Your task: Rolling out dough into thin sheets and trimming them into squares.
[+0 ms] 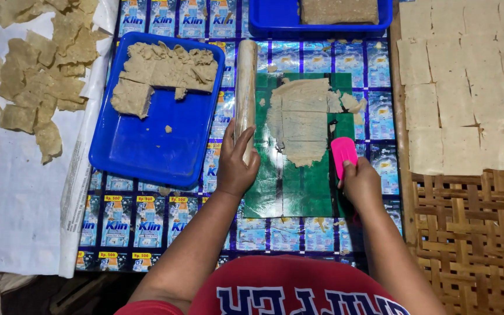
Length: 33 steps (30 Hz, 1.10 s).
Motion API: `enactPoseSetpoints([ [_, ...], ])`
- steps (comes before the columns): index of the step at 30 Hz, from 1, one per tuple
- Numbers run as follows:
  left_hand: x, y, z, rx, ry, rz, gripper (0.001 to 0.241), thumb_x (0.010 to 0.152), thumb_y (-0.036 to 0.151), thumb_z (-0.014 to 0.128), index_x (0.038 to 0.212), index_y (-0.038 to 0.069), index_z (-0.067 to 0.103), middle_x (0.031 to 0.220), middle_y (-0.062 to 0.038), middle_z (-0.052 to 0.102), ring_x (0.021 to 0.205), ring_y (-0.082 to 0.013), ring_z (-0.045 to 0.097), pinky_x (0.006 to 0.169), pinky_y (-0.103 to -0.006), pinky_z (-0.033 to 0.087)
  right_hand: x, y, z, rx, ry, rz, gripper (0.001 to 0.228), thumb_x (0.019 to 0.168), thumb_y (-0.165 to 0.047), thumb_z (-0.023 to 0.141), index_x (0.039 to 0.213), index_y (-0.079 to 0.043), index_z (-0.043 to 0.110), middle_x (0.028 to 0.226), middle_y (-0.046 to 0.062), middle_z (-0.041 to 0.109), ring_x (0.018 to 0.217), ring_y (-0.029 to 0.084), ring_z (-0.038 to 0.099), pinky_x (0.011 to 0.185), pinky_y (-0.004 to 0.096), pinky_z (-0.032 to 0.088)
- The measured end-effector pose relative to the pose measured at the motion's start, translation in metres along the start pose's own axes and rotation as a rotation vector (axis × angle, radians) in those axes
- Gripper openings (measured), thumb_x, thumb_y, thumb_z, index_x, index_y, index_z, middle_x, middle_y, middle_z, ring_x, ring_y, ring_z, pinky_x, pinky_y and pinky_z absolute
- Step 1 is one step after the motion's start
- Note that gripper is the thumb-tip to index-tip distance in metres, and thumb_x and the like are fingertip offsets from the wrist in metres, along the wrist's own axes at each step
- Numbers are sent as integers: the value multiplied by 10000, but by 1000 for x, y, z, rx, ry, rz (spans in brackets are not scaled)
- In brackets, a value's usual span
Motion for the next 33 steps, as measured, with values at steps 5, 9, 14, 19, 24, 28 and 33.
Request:
enactPoseSetpoints([
  [5,-2,-7,4,20,16,17,530,881,93,641,1390,240,619,1564,-238,394,1421,-444,441,1152,-504,433,-12,-20,10,-20,-71,-15,361,1021,-383,567,1063,-46,691,906,248,742,1044,477,687,878,587,541],
  [9,-4,-10,5,22,26,20,540,872,96,650,1389,247,623,1563,-224,400,1425,-427,440,1156,-486,430,-21,-36,33,-19,-123,-75,339,1019,-376,545,1082,-60,647,984,287,731,1069,519,665,894,618,531],
  [14,-3,-9,4,-26,0,-1,516,897,126,646,1400,239,621,1579,-241,373,1442,-433,411,1182,-498,396,-82,-106,20,-210,-170,-266,316,1020,-208,460,1333,-191,500,1141,240,627,1061,520,664,866,637,555],
  [19,-2,-9,-1,-138,-52,-34,481,950,184,632,1429,224,607,1625,-252,299,1484,-438,336,1218,-516,327,-93,-104,15,-390,-182,-468,485,990,-173,498,1436,-354,563,1302,93,483,1166,425,615,876,536,606],
  [24,2,-13,1,-222,-105,-97,406,1021,198,568,1424,189,614,1629,-259,288,1482,-456,314,1224,-536,295,-98,-95,-33,-344,-93,-368,414,966,-257,575,1339,-424,641,1264,38,564,973,438,716,781,559,629],
  [28,9,0,-1,-91,-98,-124,380,1045,237,530,1405,159,622,1591,-263,344,1466,-471,334,1203,-558,329,-68,-58,-42,-450,-1,-240,459,962,-227,564,1349,-465,629,1257,41,534,962,412,733,788,553,626],
  [33,25,40,8,129,-161,42,462,927,99,662,1387,99,622,1520,-300,410,1455,-496,359,1193,-597,320,-42,-47,-33,-584,19,-231,447,998,-176,516,1307,-456,677,1200,76,523,954,396,737,790,527,618],
])
Point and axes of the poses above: each hand's wrist, its own x-axis towards the middle knuckle, its own z-axis out of the palm, y = z × x, the point moved 6 cm from there along x, towards the middle knuckle
